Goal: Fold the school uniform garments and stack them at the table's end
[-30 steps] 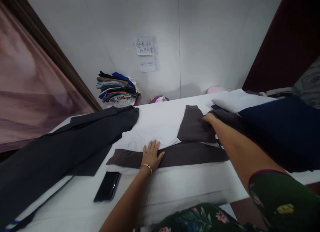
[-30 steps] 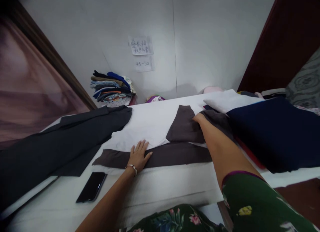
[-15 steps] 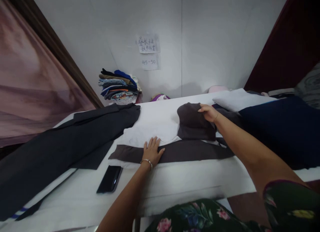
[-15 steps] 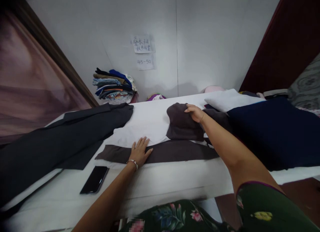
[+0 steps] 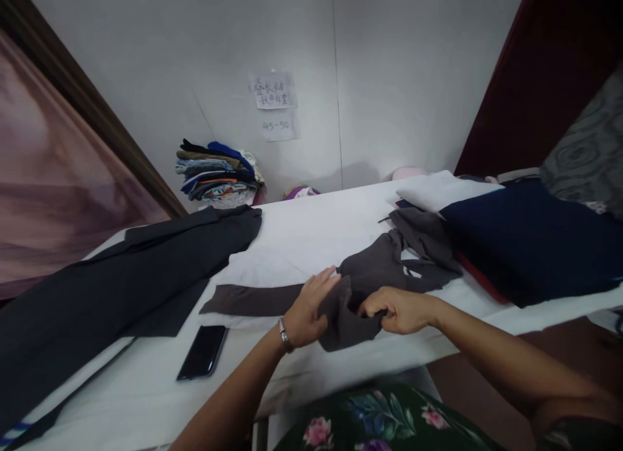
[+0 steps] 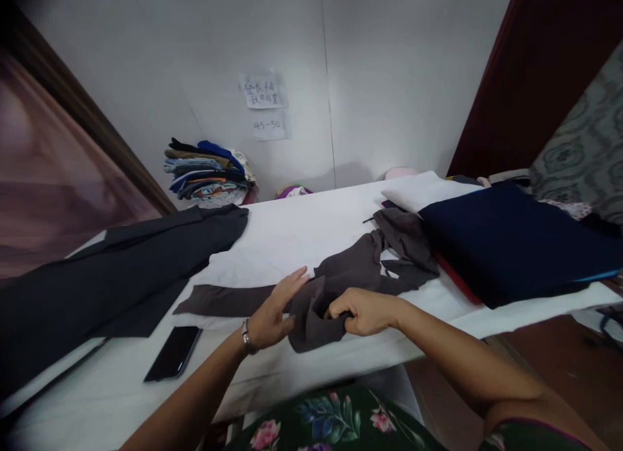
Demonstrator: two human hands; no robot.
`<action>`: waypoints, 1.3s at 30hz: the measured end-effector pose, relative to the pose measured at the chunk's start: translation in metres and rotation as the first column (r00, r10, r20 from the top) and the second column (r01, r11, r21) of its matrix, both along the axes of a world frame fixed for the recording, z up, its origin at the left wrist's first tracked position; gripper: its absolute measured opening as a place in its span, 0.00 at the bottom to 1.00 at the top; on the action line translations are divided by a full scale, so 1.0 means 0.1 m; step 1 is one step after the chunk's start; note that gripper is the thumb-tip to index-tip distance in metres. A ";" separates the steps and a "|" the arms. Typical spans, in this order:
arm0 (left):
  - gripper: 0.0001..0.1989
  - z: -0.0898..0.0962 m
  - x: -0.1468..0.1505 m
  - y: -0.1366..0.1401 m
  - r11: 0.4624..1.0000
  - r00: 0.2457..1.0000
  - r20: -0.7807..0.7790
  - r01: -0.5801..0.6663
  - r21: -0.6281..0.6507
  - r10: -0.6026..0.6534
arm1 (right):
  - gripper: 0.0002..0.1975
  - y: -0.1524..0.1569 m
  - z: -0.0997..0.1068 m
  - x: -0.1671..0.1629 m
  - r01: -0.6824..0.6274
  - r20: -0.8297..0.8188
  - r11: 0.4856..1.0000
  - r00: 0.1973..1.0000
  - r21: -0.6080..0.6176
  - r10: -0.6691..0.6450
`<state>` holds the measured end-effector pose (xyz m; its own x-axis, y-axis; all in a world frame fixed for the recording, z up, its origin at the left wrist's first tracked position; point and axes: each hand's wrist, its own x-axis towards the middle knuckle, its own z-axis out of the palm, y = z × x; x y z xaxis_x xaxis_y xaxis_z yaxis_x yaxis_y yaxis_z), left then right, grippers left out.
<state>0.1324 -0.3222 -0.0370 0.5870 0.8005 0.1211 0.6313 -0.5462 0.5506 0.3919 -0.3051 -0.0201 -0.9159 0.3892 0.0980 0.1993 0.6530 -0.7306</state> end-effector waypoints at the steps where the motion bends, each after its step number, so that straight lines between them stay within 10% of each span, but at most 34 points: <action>1: 0.40 0.07 0.05 -0.06 0.998 0.998 -0.013 0.067 -0.009 -0.067 | 0.10 -0.01 0.02 0.02 0.020 0.009 0.999 1.000 0.029 -0.020; 5: 0.37 0.24 0.16 -0.15 0.972 0.978 0.000 0.208 -0.107 -0.209 | 0.12 -0.06 0.18 0.03 0.105 -0.094 0.989 0.991 0.102 -0.095; 9: 0.13 0.36 0.15 -0.16 0.991 0.989 -0.062 0.134 -0.002 -0.133 | 0.15 -0.05 0.22 0.02 0.149 -0.203 0.984 0.971 0.100 -0.126; 17: 0.05 0.93 0.02 -0.37 0.969 0.992 -0.046 0.122 0.214 -0.115 | 0.25 0.55 -0.21 0.50 0.319 -0.095 0.907 0.948 0.274 -0.305; 23: 0.05 1.18 -0.04 -0.32 0.989 0.985 -0.099 0.136 -0.057 -0.141 | 0.16 1.30 -0.51 0.81 0.500 0.138 0.778 0.801 0.380 -0.582; 28: 0.11 1.36 -0.29 -0.25 0.975 0.935 -0.354 -0.047 -0.217 -0.034 | 0.10 1.60 -0.64 1.02 0.609 0.191 0.757 0.735 0.238 -0.651; 34: 0.11 1.50 -0.93 0.36 0.930 0.805 -0.553 -0.341 -0.135 0.215 | 0.17 1.82 -0.80 1.14 0.646 0.145 0.762 0.751 0.034 -0.644; 39: 0.08 1.06 -1.46 1.28 0.765 0.536 -0.630 -0.626 0.149 0.561 | 0.22 2.07 -0.86 1.06 0.699 0.165 0.715 0.704 0.010 -0.690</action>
<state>-0.0137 -0.1942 0.0690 -0.1178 0.9803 -0.1585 0.9922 0.1096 -0.0599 0.4975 -0.0982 -0.1060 -0.3855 0.9213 -0.0507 0.6880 0.2504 -0.6812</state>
